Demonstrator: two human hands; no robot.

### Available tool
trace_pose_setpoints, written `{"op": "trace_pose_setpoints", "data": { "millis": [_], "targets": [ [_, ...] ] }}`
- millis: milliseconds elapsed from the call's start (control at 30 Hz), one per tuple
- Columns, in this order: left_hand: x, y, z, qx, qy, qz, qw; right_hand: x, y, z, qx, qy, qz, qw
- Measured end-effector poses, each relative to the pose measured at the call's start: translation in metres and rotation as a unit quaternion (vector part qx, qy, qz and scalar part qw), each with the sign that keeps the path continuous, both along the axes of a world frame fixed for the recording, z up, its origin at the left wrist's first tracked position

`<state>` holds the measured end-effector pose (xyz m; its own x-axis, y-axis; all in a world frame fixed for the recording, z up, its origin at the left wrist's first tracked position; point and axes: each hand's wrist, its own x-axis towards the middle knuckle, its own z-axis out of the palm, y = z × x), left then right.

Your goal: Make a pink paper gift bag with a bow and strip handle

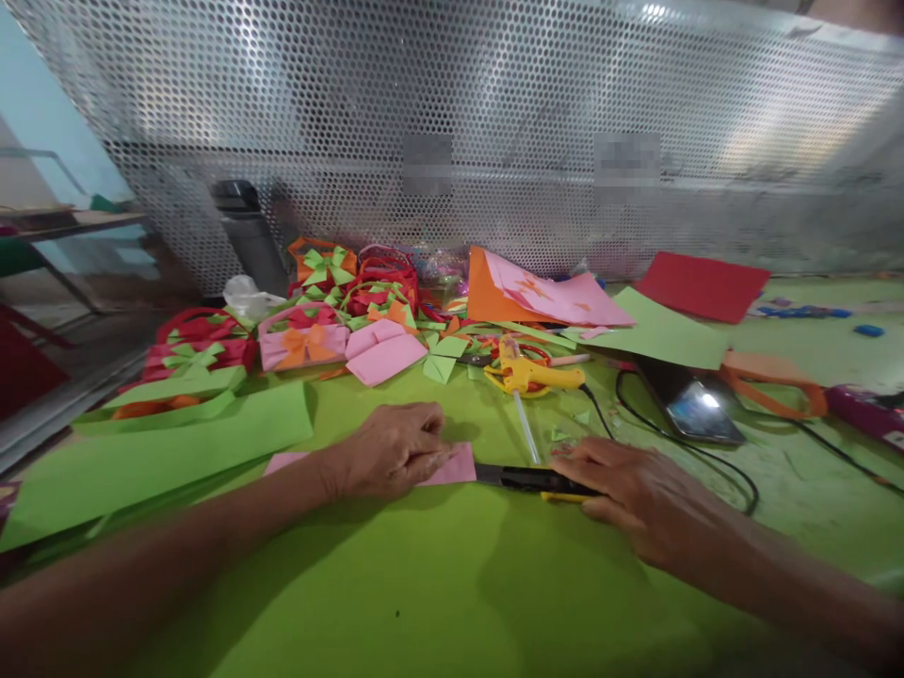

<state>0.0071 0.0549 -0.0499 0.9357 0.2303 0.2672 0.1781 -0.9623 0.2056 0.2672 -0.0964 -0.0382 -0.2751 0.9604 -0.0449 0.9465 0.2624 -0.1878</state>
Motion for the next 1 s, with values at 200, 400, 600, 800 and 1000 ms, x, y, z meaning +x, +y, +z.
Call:
{"op": "trace_pose_setpoints", "data": {
  "millis": [200, 400, 600, 800, 1000],
  "targets": [
    [0.0, -0.003, 0.003, 0.004, -0.004, 0.006, 1.0, -0.004, 0.002, 0.003, -0.01, 0.011, -0.003, 1.0],
    [0.0, -0.004, 0.002, 0.011, 0.027, 0.023, 0.999, -0.002, -0.001, -0.006, 0.001, 0.003, -0.004, 1.0],
    [0.0, -0.005, 0.003, 0.011, 0.029, 0.025, 0.999, -0.014, 0.002, 0.001, -0.016, 0.013, -0.021, 1.0],
    [0.0, -0.004, 0.002, 0.006, 0.022, 0.022, 0.999, -0.014, 0.003, 0.001, -0.028, 0.015, -0.016, 0.999],
    [-0.001, -0.003, 0.0, 0.013, 0.019, 0.024, 0.999, -0.018, 0.005, -0.001, -0.017, 0.026, -0.018, 0.999]
  ]
}}
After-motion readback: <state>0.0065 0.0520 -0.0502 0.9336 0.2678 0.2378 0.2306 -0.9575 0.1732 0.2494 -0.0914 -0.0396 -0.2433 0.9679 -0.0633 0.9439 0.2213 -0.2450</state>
